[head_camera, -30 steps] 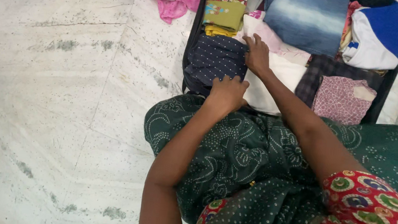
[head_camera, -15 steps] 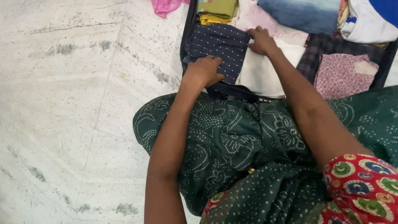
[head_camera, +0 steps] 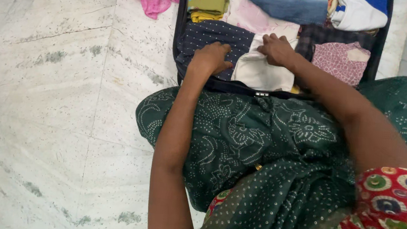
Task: The person folds various pieces of clothing and places them into an open suitcase on the floor.
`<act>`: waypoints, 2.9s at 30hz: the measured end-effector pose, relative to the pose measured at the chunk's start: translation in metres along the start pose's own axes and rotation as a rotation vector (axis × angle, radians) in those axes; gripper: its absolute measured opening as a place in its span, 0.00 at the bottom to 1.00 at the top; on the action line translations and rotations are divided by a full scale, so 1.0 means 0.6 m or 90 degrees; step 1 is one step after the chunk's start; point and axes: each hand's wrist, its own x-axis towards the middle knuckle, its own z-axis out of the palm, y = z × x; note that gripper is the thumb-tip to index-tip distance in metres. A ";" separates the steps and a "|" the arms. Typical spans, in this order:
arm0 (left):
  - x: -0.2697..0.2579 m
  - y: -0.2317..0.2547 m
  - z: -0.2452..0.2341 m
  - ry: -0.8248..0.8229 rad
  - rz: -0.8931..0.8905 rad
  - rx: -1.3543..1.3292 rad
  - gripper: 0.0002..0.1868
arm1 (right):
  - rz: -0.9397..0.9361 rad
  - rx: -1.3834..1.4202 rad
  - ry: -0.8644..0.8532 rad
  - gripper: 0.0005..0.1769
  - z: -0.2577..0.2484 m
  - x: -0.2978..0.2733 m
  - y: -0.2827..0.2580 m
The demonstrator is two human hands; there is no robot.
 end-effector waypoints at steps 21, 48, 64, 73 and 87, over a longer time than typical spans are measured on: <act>0.029 0.016 0.012 -0.070 -0.004 0.069 0.33 | 0.402 0.107 -0.157 0.21 -0.022 -0.081 0.067; 0.044 0.047 0.048 -0.062 0.046 0.074 0.31 | 0.364 0.165 -0.004 0.24 0.082 -0.079 0.102; 0.039 0.022 0.037 -0.068 0.012 0.077 0.33 | 0.336 0.013 -0.140 0.18 0.033 -0.016 0.116; 0.045 0.015 0.057 -0.100 -0.007 0.074 0.32 | 0.155 0.164 0.055 0.50 0.068 0.075 0.080; 0.064 0.034 0.064 -0.107 0.025 0.077 0.29 | 0.471 0.390 0.555 0.32 0.117 0.049 0.134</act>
